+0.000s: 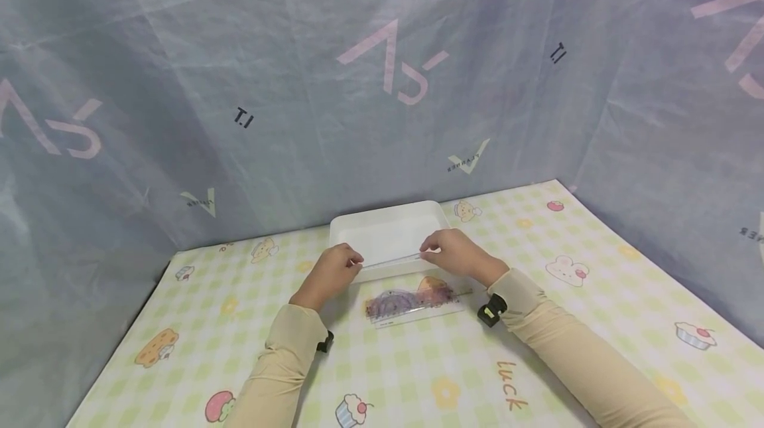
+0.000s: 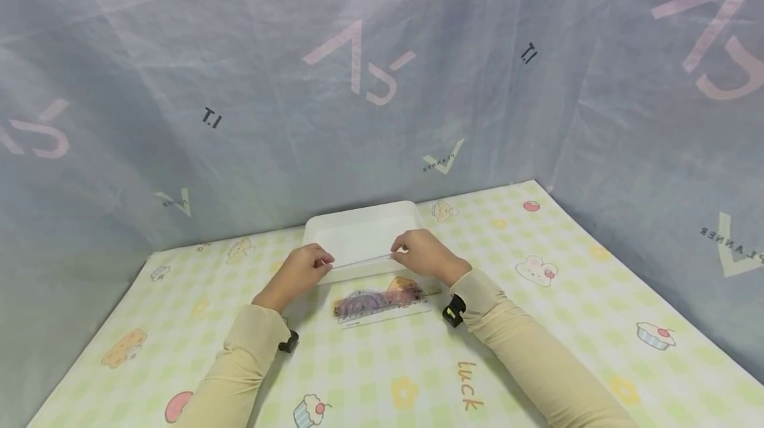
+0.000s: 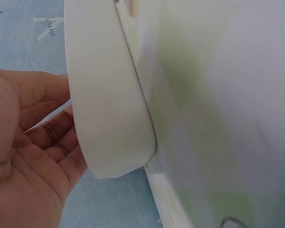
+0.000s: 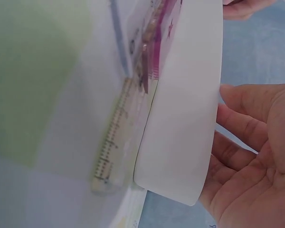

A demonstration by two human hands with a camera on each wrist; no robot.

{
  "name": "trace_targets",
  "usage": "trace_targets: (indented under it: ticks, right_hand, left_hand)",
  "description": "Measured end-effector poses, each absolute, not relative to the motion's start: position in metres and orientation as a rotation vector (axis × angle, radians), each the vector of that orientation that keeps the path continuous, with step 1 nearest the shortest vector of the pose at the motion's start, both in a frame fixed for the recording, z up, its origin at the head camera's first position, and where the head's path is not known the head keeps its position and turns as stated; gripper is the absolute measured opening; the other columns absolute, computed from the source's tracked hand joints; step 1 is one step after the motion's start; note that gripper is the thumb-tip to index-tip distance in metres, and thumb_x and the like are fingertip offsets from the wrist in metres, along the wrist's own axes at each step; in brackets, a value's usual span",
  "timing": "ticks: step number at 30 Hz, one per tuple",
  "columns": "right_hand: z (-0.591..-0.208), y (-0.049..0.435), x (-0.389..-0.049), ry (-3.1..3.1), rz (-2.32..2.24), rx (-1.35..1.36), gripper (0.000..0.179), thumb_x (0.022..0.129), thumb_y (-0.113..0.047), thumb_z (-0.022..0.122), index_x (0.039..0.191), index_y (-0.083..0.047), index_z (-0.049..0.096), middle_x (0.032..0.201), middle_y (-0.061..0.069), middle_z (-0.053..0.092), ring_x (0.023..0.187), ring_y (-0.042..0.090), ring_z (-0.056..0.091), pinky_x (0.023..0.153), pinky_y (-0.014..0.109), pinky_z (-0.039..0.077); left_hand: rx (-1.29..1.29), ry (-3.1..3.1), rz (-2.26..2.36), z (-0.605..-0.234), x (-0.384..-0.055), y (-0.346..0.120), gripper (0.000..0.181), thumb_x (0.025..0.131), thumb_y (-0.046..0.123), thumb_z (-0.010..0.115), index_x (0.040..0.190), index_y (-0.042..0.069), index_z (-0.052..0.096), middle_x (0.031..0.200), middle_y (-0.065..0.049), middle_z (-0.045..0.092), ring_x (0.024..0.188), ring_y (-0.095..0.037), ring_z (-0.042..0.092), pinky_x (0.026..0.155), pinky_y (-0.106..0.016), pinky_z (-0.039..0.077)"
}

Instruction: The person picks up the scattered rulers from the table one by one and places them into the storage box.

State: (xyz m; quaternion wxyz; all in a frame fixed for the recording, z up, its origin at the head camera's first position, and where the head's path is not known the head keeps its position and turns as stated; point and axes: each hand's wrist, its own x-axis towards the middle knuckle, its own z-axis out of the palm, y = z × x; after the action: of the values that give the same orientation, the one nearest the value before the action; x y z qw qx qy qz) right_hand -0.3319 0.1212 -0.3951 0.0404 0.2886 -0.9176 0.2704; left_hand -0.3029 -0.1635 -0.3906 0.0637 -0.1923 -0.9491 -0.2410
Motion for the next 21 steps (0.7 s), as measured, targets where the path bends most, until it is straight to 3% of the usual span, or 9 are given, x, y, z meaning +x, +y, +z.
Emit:
trace_targets:
  ticks: [10,21]
  right_hand:
    - [-0.387,0.117,-0.326,-2.786,0.816,0.895,0.022,0.095,-0.018,0.068,0.11,-0.004,0.074,0.11,0.008,0.072,0.106,0.028,0.065,0.092,0.046,0.051]
    - [-0.376,0.111,-0.307,-2.682,0.796,0.91,0.019,0.093,-0.018,0.071,0.11,-0.009,0.075,0.107,0.003,0.071,0.1,0.022,0.066,0.085,0.041,0.053]
  left_hand:
    - [-0.649,-2.828,-0.653,-0.383,-0.298,-0.165,0.013,0.093,0.006,0.067,0.103,0.002,0.076,0.099,-0.005,0.067,0.085,-0.02,0.063,0.078,-0.037,0.053]
    - [-0.682,-2.826,-0.653,-0.369,-0.286,-0.163,0.014,0.091,0.017,0.074,0.102,0.01,0.075,0.103,-0.001,0.066,0.079,-0.014,0.053,0.07,-0.034,0.047]
